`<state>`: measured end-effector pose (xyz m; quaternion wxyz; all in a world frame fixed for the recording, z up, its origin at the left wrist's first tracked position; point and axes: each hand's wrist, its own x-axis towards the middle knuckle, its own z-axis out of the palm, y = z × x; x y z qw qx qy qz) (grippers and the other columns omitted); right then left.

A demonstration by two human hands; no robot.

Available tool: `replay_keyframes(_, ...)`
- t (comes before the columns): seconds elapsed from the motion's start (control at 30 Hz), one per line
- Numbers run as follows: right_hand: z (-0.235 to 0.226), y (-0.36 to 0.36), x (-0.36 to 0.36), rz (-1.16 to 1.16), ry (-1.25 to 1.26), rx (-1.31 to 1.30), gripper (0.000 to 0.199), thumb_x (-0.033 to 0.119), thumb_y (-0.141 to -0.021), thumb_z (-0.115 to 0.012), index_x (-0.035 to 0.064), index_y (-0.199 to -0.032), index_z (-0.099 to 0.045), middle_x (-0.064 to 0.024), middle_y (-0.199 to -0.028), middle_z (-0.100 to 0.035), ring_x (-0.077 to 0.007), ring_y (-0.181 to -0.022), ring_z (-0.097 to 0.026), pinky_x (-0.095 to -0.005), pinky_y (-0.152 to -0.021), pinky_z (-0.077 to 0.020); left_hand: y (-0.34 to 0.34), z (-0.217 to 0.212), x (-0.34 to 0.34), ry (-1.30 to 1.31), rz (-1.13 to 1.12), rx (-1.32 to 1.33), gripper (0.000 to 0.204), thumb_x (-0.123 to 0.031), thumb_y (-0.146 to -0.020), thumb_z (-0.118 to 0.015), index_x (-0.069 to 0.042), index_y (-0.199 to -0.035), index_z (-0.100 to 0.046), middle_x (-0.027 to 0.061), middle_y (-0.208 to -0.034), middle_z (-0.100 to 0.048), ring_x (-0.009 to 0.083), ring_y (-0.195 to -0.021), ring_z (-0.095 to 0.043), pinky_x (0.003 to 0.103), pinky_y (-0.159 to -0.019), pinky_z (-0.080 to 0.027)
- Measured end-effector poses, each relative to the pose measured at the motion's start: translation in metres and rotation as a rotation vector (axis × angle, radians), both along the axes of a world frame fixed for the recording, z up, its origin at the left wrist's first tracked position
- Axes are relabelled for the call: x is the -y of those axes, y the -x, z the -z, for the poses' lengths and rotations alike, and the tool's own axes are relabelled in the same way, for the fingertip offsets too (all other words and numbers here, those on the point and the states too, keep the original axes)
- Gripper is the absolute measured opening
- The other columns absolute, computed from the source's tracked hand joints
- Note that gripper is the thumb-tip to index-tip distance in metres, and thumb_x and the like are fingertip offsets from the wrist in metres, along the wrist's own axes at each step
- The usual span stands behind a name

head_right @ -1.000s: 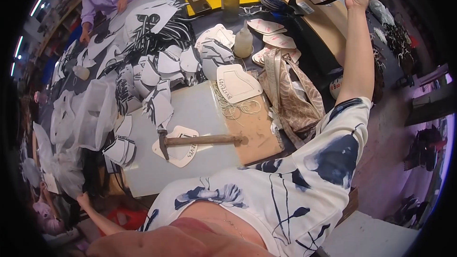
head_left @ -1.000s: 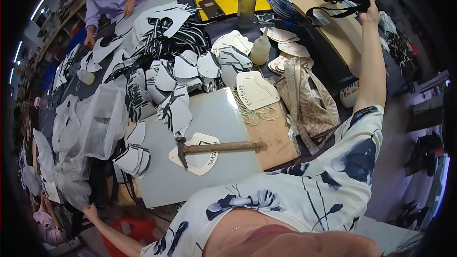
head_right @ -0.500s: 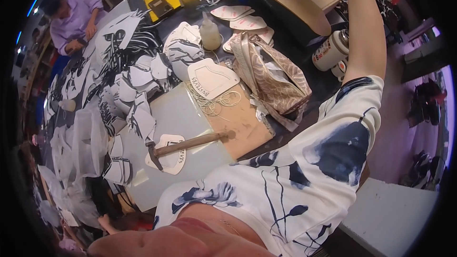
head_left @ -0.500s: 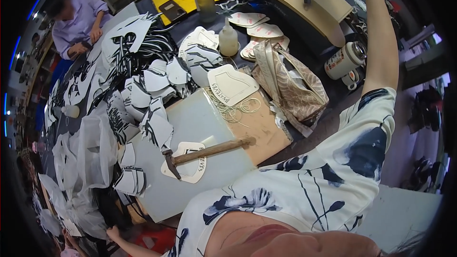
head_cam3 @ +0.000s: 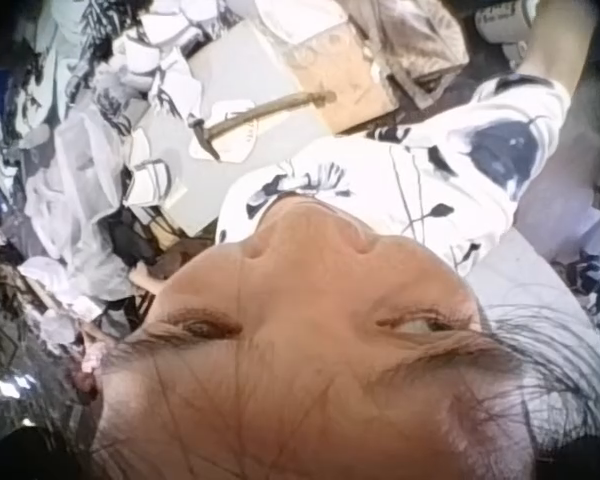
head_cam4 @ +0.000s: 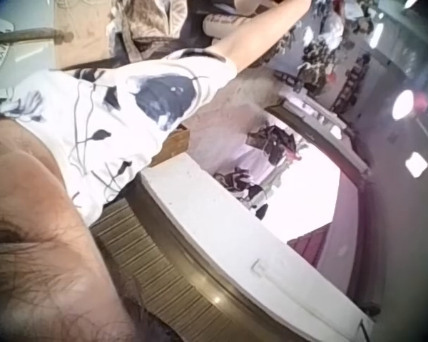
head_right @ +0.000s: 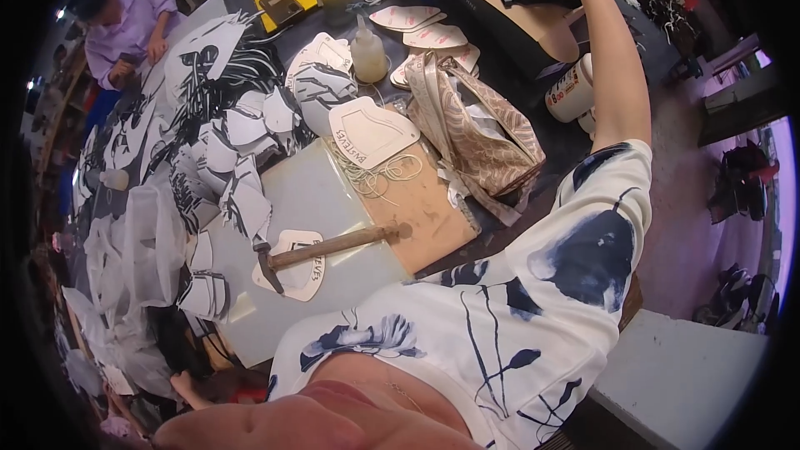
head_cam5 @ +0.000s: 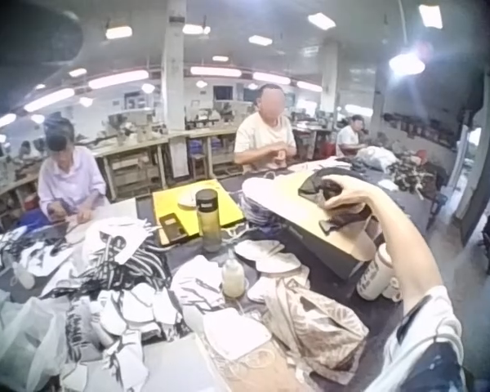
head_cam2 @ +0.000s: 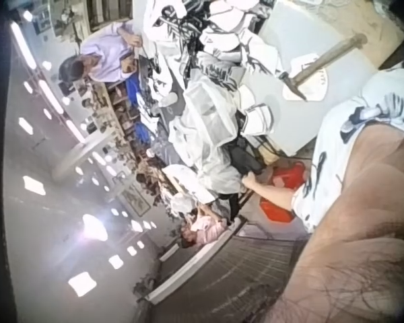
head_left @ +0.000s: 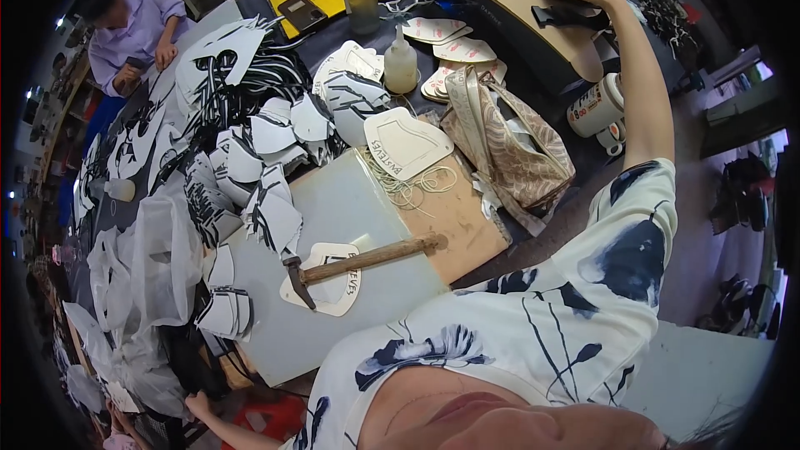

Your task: Flattening and assembling shoe components using a hammer on a work surface.

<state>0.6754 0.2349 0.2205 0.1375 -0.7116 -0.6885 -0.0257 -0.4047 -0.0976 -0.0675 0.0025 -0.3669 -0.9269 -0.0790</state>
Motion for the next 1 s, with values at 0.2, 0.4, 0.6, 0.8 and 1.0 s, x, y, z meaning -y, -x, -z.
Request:
replay_keyframes(0.2, -0.025, -0.016, 0.009, -0.002, -0.285, 0.163, 0.065, 0.035, -0.080, -0.074, 0.0032, -0.132, -0.052, -0.0157, -0.130, -0.057, -0.0291, -0.121, -0.053, -0.0370, -0.105, -0.0408, 0.009, 0.016, -0.002, -0.068, 0.017, 0.060, 0.024, -0.011, -0.069, -0.057, 0.012, -0.071, -0.053, 0.0219, -0.061, -0.053, 0.0217, -0.061, -0.043, 0.045, -0.063, -0.043)
replay_keyframes(0.4, -0.043, 0.170, 0.071, -0.392, -0.313, 0.017, 0.063, 0.007, -0.082, -0.070, 0.0064, -0.140, -0.046, -0.0143, -0.124, -0.061, -0.0300, -0.119, -0.056, -0.0415, -0.106, -0.0399, -0.013, 0.012, 0.010, -0.129, -0.041, 0.016, 0.027, -0.016, -0.070, -0.061, 0.008, -0.066, -0.050, 0.0278, -0.064, -0.052, 0.0368, -0.059, -0.045, 0.049, -0.067, -0.043)
replay_keyframes(0.6, -0.163, 0.192, 0.062, -1.091, 0.402, -0.918, 0.084, 0.054, -0.090, -0.059, 0.0167, -0.154, -0.019, -0.0147, -0.158, -0.021, -0.0306, -0.146, -0.020, -0.0493, -0.115, -0.0259, -0.005, 0.021, -0.006, -0.033, 0.046, 0.009, 0.031, -0.019, -0.074, -0.064, 0.008, -0.068, -0.051, 0.0305, -0.069, -0.054, 0.0459, -0.066, -0.050, 0.049, -0.068, -0.044)
replay_keyframes(0.8, -0.073, 0.254, 0.206, -1.378, 0.175, -0.575, 0.053, 0.052, -0.083, -0.071, 0.0277, -0.129, -0.061, -0.0111, -0.122, -0.063, -0.0339, -0.125, -0.049, -0.0578, -0.100, -0.0402, -0.012, 0.040, 0.025, -0.293, 0.088, -0.125, 0.039, -0.035, -0.076, -0.066, 0.003, -0.082, -0.069, 0.0256, -0.082, -0.068, 0.0440, -0.077, -0.064, 0.051, -0.074, -0.049)
replay_keyframes(1.0, -0.070, 0.297, 0.228, -1.702, 0.695, -0.322, 0.041, 0.039, -0.094, -0.062, 0.0122, -0.125, -0.063, -0.0086, -0.124, -0.064, -0.0209, -0.119, -0.059, -0.0431, -0.102, -0.0422, -0.007, 0.050, 0.024, -0.171, -0.012, 0.001, 0.037, -0.032, -0.074, -0.072, 0.003, -0.087, -0.071, 0.0228, -0.088, -0.070, 0.0392, -0.085, -0.066, 0.045, -0.080, -0.051)
